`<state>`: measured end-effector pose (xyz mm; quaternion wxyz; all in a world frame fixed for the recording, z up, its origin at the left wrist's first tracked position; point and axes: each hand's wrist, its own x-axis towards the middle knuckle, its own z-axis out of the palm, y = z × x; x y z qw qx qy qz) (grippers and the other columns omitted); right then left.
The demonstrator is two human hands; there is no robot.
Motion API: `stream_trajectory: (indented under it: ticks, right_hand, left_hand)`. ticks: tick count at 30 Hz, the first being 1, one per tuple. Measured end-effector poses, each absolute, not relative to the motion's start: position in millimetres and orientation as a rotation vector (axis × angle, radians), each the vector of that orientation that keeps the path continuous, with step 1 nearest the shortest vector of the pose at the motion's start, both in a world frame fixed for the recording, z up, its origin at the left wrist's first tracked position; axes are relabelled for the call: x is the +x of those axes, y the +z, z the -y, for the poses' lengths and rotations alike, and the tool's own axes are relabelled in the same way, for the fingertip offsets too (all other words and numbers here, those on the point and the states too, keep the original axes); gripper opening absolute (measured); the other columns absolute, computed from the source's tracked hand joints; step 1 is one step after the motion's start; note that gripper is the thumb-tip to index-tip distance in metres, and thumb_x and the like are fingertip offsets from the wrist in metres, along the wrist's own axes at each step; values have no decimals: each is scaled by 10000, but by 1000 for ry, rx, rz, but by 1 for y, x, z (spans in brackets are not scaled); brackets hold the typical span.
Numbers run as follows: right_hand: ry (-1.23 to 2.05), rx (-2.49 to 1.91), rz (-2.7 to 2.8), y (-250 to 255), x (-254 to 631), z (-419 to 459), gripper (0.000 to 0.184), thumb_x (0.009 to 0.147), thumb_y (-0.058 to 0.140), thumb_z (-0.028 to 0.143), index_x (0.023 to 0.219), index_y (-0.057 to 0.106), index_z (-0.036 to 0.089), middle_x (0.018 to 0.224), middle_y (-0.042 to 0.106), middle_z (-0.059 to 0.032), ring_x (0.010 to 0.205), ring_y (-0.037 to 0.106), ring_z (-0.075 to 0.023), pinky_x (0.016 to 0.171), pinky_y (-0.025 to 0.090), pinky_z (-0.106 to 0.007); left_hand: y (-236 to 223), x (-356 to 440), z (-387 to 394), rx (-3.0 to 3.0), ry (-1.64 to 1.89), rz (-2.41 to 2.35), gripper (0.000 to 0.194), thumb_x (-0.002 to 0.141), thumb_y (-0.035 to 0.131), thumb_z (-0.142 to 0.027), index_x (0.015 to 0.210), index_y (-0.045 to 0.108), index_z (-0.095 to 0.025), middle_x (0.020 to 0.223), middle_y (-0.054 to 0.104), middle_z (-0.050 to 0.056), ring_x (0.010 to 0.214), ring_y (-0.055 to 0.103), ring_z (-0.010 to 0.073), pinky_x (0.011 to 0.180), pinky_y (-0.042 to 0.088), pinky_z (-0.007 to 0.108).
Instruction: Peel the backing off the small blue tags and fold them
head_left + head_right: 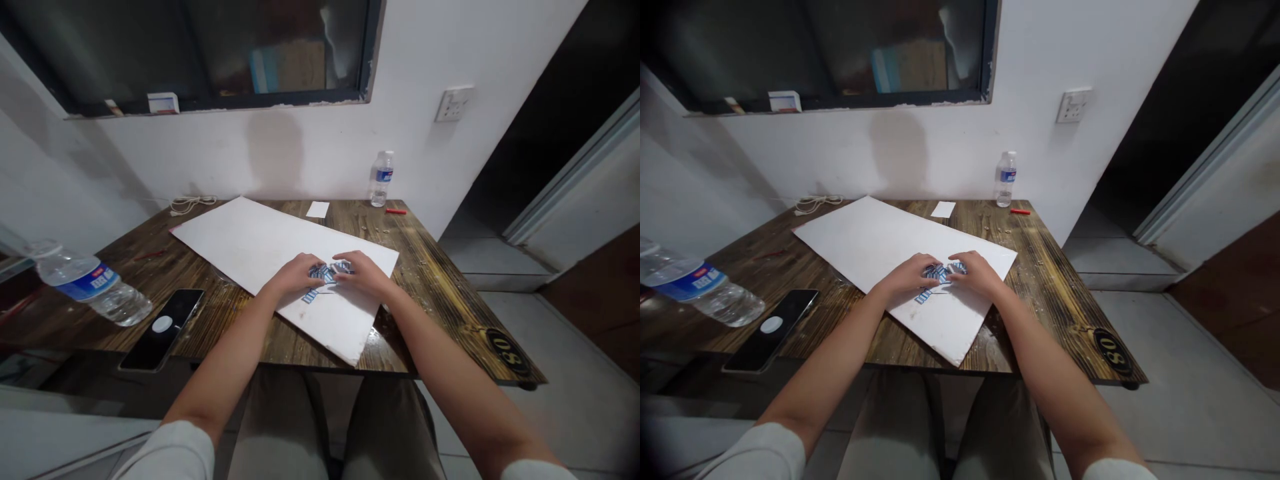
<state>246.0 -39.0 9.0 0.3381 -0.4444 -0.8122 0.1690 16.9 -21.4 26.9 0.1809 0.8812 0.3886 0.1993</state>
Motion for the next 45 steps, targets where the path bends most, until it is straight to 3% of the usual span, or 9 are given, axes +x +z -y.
stream_trajectory:
  ticks: [11,16,22,26,31,37,40,42,45]
  right_hand:
    - [213,-1142,2177,6,232,42,63,786,682,219,844,703,237,870,707,-41,859,564,-224,779,385,-342]
    - [198,-1060,2043,10,237,40,183,783,594,87,850,699,222,864,701,-49,850,581,-213,770,414,-325]
    - [408,-825,2288,18,254,38,143,722,753,321,849,726,262,1049,711,-38,984,598,-233,881,417,-372]
    - [521,-896,2102,25,260,40,156,821,648,400,810,733,269,1055,711,-37,1025,605,-229,908,433,-377]
    - [624,-966,2253,13,256,36,170,810,661,373,923,739,272,1018,723,-47,962,648,-223,879,473,-360]
    - [456,-1266,2396,-2,258,34,654,680,756,520,1268,579,297,1427,472,-104,1355,342,-373,1065,183,-666]
    - [429,-1364,2295,-1,260,33,840,612,796,534,1355,498,278,1486,378,-129,1386,267,-396,1072,160,-676]
    - [387,-1307,2194,0,261,30,672,692,764,456,1300,559,255,1448,436,-127,1339,371,-348,1078,274,-575]
    - [346,-1200,2133,-1,261,25,220,827,639,278,1027,716,232,1187,651,-90,1105,585,-248,977,431,-411]
  left_hand:
    - [34,32,31,2485,774,-1129,123,788,622,-198,851,722,-231,847,689,44,897,555,222,830,420,355]
    - [40,31,33,2406,843,-998,166,824,615,-252,943,731,-256,950,711,49,972,573,217,888,425,371]
    - [46,18,31,2410,630,-998,231,729,719,-416,904,751,-268,923,725,39,911,622,210,859,428,334]
    - [47,10,27,2330,659,-1089,244,754,677,-455,871,758,-258,857,727,38,821,643,192,755,444,294]
    - [41,8,24,2342,483,-810,290,689,743,-356,970,747,-282,1029,713,53,1020,618,217,898,424,315]
    - [33,2,24,2481,278,-1106,646,677,752,-424,1289,565,-339,1450,454,53,1362,349,291,1102,234,439]
    - [30,-2,22,2494,249,-1241,855,589,796,-507,1362,490,-307,1521,331,90,1415,218,348,1101,228,471]
    - [30,-1,21,2521,313,-1254,833,616,775,-525,1364,486,-298,1531,309,93,1419,212,335,1101,238,455]
    - [29,7,19,2562,463,-1096,486,796,646,-446,1253,594,-289,1433,473,59,1330,398,244,1083,293,382]
